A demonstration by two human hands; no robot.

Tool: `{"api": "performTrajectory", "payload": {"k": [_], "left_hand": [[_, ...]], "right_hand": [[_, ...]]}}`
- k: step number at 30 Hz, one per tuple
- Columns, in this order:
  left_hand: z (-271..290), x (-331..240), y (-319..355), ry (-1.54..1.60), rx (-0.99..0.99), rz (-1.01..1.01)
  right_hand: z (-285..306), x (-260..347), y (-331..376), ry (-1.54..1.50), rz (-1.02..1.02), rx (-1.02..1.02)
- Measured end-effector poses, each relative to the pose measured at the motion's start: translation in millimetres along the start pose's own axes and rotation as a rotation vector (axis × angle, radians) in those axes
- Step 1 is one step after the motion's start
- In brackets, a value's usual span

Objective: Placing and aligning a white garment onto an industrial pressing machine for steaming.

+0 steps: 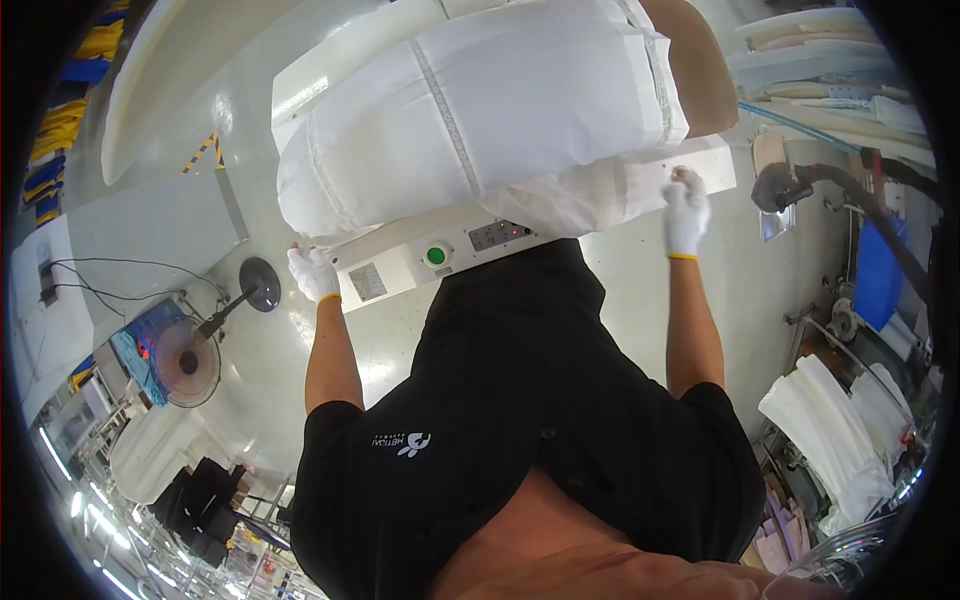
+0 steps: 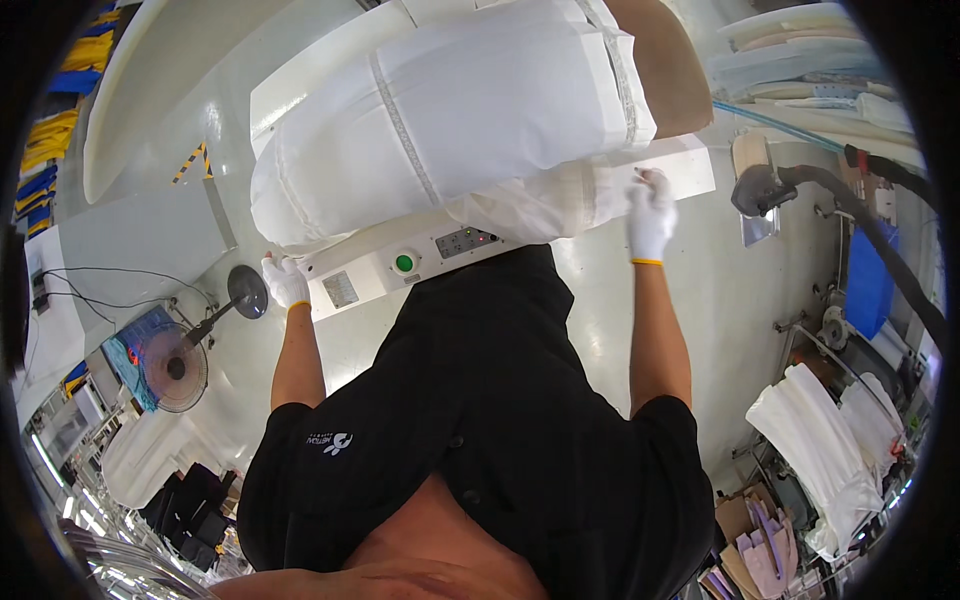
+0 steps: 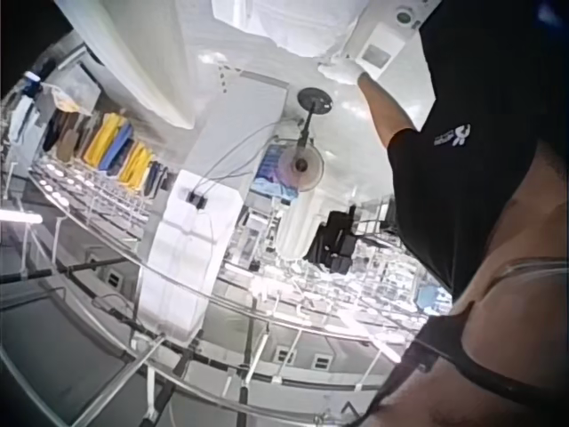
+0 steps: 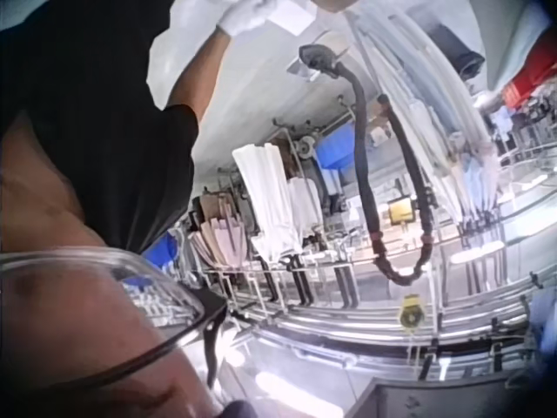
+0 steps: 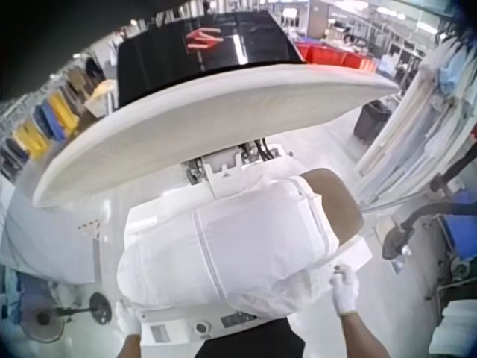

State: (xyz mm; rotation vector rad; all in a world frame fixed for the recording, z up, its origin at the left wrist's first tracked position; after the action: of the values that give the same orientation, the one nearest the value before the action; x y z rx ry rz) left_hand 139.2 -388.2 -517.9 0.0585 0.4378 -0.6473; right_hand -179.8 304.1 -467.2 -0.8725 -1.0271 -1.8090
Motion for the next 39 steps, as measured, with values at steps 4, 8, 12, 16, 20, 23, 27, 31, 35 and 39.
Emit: {"api": "performTrajectory", "payload": {"k": [4,8,12,16,20,23,27,31,35,39], "left_hand": [[0.8,-33.4,-3.8,-0.01,-0.015,-0.01],[11.4,-58.8,-11.1,-0.02,-0.015,-0.025],[11.5,-75.5,-4.5,0.008,0.007,-0.097],[9.8,-83.3,3.0,-0.063,-0.055,-0.288],[18.3,-124.2,9.8,-0.087,-0.147,-0.553],[17.7,-141.8,14.5,-0.085,-0.159,-0.626],[-3.5,-150.1,-3.0,0.08,0.1,-0.383],[-18.7,-203.4,-21.3,-0.399,0.068,-0.882],[-55.7,-210.7,-104.7,-0.424,-0.007,-0.844],[-87.6,-232.8,-201.7,-0.384,0.069,-0.819]], "right_hand": [[-145.2,127.7,127.9,0.107,0.176,0.976],[-164.9,191.9,164.5,0.769,0.742,1.194],[64.8,124.5,-81.8,0.113,0.358,-0.548],[137.8,87.9,-138.8,0.515,0.242,-0.503],[37.7,54.6,-104.5,0.337,-0.191,-0.024],[18.2,45.9,-108.6,0.277,-0.312,0.045],[-4.6,19.3,-141.8,0.298,-0.391,0.233],[0.3,63.8,-225.0,0.474,0.221,0.022],[-51.3,186.8,-278.3,0.453,0.033,-0.085],[-123.3,251.9,-350.2,0.55,0.231,-0.209]]}}
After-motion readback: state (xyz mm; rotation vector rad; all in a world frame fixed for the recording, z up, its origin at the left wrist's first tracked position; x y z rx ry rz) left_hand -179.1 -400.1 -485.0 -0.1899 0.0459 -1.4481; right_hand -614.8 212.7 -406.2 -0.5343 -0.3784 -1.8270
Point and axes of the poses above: each hand's wrist, its own y-axis away from the middle knuckle, its own z-axis out of the back of the hand, x = y × z, the point moved 8 cm from there along -y, towards the middle knuckle, and after that the axes turned 14 degrees about -z, right-handed, at the moved point
